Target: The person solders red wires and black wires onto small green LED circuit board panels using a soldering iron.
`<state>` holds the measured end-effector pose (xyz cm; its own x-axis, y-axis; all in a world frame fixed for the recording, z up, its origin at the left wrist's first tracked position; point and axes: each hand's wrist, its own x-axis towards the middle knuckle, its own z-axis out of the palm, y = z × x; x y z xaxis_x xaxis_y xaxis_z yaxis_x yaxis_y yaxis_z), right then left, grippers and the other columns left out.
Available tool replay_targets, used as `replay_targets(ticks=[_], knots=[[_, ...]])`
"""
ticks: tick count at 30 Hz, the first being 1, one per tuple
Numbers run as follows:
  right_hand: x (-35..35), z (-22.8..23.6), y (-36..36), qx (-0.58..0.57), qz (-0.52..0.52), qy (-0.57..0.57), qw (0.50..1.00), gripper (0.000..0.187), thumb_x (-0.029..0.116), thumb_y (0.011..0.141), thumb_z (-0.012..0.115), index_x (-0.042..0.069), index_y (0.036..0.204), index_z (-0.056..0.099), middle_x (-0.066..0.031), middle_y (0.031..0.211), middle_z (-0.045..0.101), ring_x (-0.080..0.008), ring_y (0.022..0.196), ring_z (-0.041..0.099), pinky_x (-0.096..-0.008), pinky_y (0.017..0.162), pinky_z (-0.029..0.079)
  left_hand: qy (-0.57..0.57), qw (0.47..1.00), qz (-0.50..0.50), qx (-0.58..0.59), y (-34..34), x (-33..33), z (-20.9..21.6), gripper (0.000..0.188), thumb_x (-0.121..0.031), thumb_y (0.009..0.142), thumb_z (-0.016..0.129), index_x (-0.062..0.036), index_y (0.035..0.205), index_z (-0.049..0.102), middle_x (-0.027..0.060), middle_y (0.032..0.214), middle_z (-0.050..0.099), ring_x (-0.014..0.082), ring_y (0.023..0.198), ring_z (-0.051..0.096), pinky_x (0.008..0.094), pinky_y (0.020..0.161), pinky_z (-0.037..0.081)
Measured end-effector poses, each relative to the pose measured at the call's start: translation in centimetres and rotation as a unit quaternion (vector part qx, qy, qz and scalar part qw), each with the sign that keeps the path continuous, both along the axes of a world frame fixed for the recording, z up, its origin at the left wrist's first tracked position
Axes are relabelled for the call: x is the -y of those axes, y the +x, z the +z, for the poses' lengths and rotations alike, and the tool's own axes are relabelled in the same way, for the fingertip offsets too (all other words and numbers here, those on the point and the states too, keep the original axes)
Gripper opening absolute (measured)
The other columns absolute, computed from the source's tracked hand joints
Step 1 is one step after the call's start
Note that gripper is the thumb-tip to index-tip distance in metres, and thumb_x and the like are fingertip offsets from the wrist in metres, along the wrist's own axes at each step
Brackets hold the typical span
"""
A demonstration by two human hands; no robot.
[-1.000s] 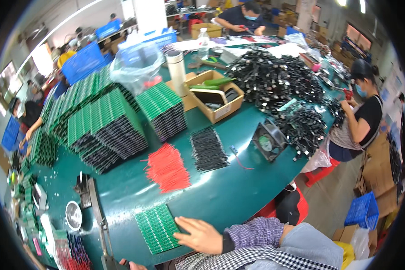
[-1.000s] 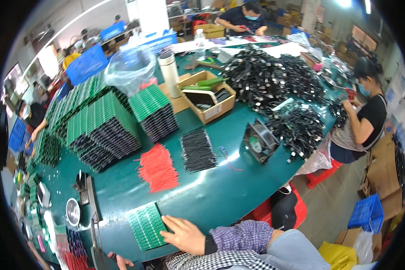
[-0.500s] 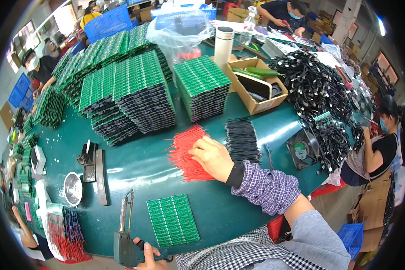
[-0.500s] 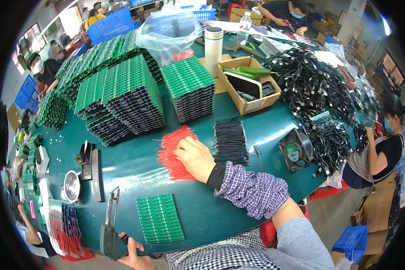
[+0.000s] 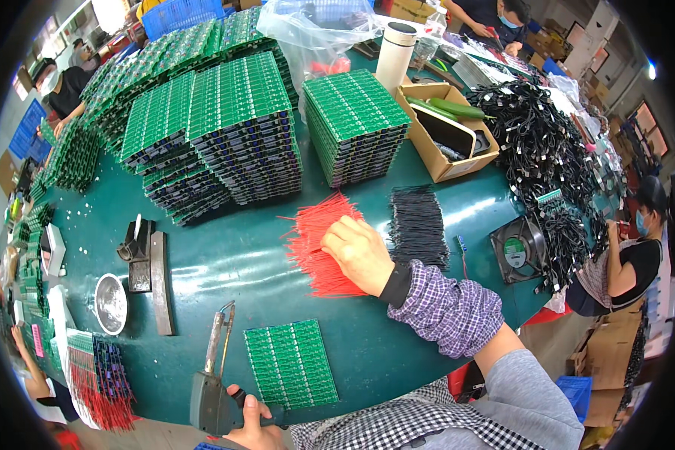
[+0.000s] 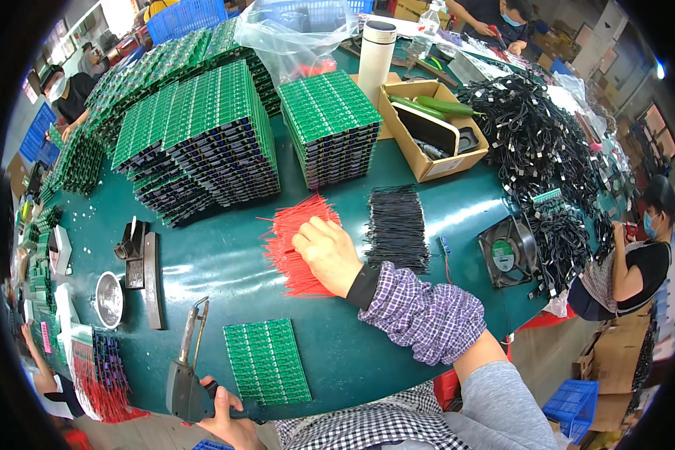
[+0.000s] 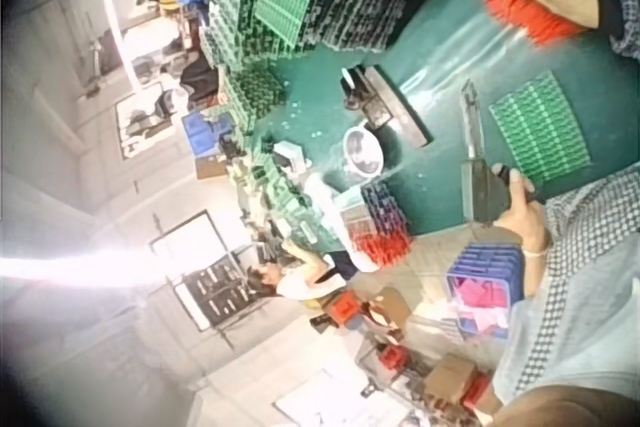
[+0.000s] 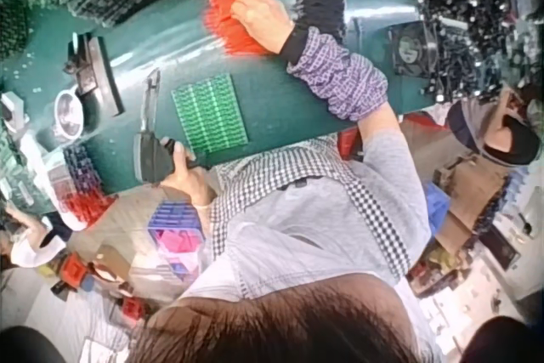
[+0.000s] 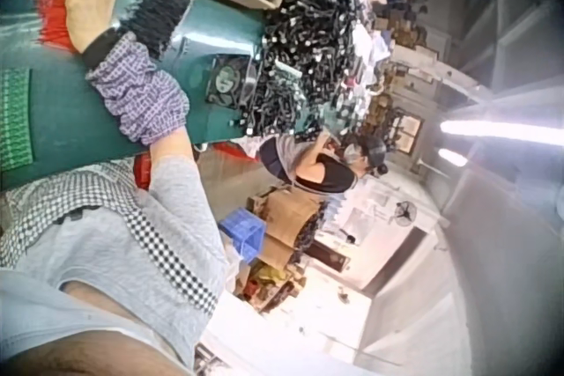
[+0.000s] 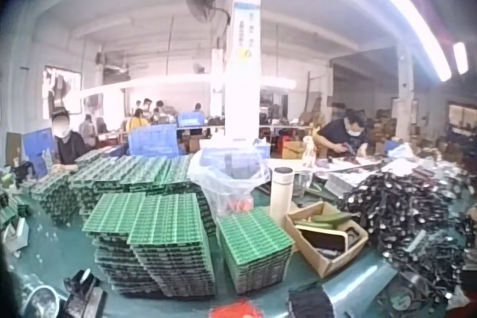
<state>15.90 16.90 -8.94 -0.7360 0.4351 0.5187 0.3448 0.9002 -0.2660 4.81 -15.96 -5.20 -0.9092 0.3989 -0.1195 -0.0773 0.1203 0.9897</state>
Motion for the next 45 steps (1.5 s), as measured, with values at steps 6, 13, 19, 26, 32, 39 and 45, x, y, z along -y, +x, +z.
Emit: replay_targets(ticks=[6, 13, 19, 26, 32, 39, 45], knots=[[-0.1, 0.7, 0.4, -0.004, 0.020, -0.009, 1.000, 0.019, 0.001, 0.080, 0.062, 0.003, 0.099, 0.060, -0.0101, 0.092, 0.056, -0.0281, 0.090, 0.058, -0.0396, 0.077, 0.052, 0.134, 0.964, -0.003, 0.231, 1.1, -1.0, -1.3, 0.030, -0.004, 0.093, 0.073, 0.0036, 0.121, 0.066, 0.0123, 0.097, 0.068, 0.0220, 0.080, 0.065, 0.0361, 0.076, 0.055], [0.3, 2.1, 0.5, -0.017, 0.015, -0.012, 1.000, 0.021, -0.001, 0.081, 0.061, 0.001, 0.101, 0.060, -0.0111, 0.096, 0.054, -0.0287, 0.092, 0.058, -0.0408, 0.075, 0.054, 0.181, 0.965, 0.032, 0.188, 1.2, -2.4, -2.1, 0.050, 0.000, 0.082, 0.073, 0.0012, 0.128, 0.054, 0.0145, 0.114, 0.063, 0.0338, 0.115, 0.065, 0.0565, 0.098, 0.059], [0.0, 2.3, 0.7, 0.018, 0.011, -0.014, 1.000, 0.021, 0.000, 0.081, 0.061, 0.002, 0.102, 0.061, -0.0113, 0.097, 0.055, -0.0290, 0.094, 0.060, -0.0414, 0.078, 0.054, 0.170, 0.965, -0.001, 0.198, 0.0, -2.0, -1.9, 0.054, 0.001, 0.080, 0.073, 0.0012, 0.130, 0.053, 0.0148, 0.111, 0.063, 0.0352, 0.116, 0.065, 0.0576, 0.094, 0.061], [-0.1, 1.6, 1.2, 0.026, 0.015, 0.009, 1.000, 0.022, 0.000, 0.079, 0.061, 0.002, 0.101, 0.062, -0.0106, 0.097, 0.058, -0.0297, 0.092, 0.060, -0.0405, 0.080, 0.052, 0.166, 0.964, 0.015, 0.207, 0.4, -2.3, -1.1, 0.058, 0.002, 0.080, 0.073, 0.0008, 0.133, 0.052, 0.0155, 0.111, 0.062, 0.0342, 0.116, 0.064, 0.0561, 0.094, 0.062], [1.5, 5.0, 2.0, 0.077, 0.043, 0.037, 0.995, 0.020, 0.005, 0.078, 0.063, 0.003, 0.098, 0.063, -0.0098, 0.096, 0.058, -0.0268, 0.088, 0.059, -0.0396, 0.076, 0.052, 0.176, 0.960, 0.009, 0.218, 0.2, -2.1, -1.2, 0.067, 0.005, 0.079, 0.072, -0.0001, 0.141, 0.046, 0.0162, 0.112, 0.062, 0.0324, 0.115, 0.064, 0.0566, 0.096, 0.060], [6.8, 9.9, 2.4, 0.320, 0.121, 0.152, 0.928, 0.012, 0.017, 0.073, 0.067, 0.006, 0.076, 0.065, -0.0039, 0.080, 0.057, -0.0214, 0.083, 0.057, -0.0334, 0.069, 0.048, 0.166, 0.964, -0.008, 0.206, 0.3, -2.5, -0.6, 0.056, 0.003, 0.082, 0.072, 0.0015, 0.134, 0.050, 0.0166, 0.114, 0.063, 0.0315, 0.115, 0.065, 0.0550, 0.099, 0.059], [9.1, 7.4, 0.9, 0.438, 0.137, 0.236, 0.856, 0.017, 0.020, 0.072, 0.068, 0.004, 0.074, 0.074, -0.0041, 0.078, 0.057, -0.0223, 0.083, 0.055, -0.0332, 0.065, 0.044, 0.155, 0.966, 0.004, 0.209, 1.1, -1.7, 0.2, 0.052, 0.003, 0.081, 0.074, 0.0022, 0.128, 0.054, 0.0164, 0.112, 0.065, 0.0307, 0.111, 0.066, 0.0505, 0.092, 0.063]])
